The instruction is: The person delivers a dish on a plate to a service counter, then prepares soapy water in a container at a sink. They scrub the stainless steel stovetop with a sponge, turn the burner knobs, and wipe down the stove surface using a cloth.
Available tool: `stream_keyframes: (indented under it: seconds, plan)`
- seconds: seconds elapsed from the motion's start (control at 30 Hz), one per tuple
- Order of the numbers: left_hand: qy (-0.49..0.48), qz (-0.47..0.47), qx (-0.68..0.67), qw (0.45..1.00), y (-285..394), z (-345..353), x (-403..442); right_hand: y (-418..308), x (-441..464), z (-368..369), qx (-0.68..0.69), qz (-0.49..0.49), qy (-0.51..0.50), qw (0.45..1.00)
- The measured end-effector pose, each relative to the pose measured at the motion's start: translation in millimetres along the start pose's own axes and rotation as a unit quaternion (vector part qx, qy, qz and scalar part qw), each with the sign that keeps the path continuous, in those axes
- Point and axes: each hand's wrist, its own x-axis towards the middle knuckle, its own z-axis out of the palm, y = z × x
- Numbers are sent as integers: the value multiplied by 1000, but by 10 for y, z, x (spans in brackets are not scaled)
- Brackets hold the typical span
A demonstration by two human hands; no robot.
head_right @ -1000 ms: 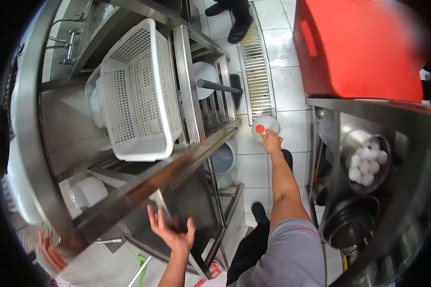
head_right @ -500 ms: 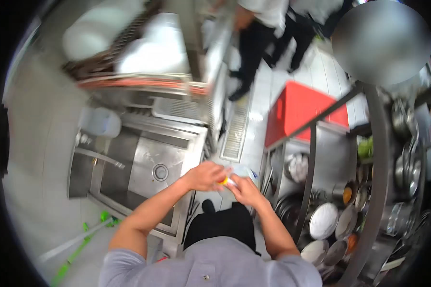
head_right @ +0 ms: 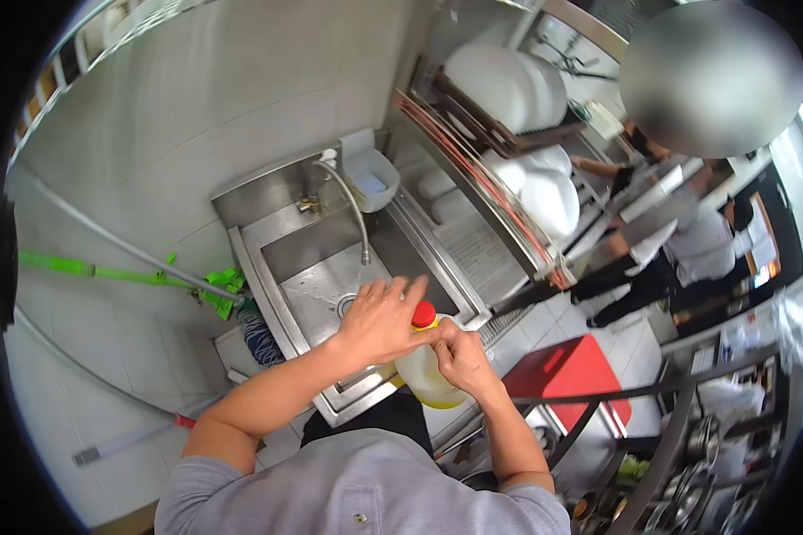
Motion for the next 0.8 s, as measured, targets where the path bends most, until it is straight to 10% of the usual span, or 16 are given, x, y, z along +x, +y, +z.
stream_keyframes:
  seconds: [0.03, 0.17, 0.57, 0.8]
  plan:
    - [127, 52, 25, 990, -144, 85, -63, 2, 126, 7, -1, 10, -10, 1000]
    - [-61, 75, -300, 949, -640, 18, -97, -52, 593, 10, -43, 40, -124, 991]
    - [-123, -366, 14, 922, -710, 205, 503, 668, 1349, 296, 74, -86, -208, 972]
    - [23, -384, 30, 923, -748, 805, 607, 1073, 1544, 421, 85, -82, -242, 963]
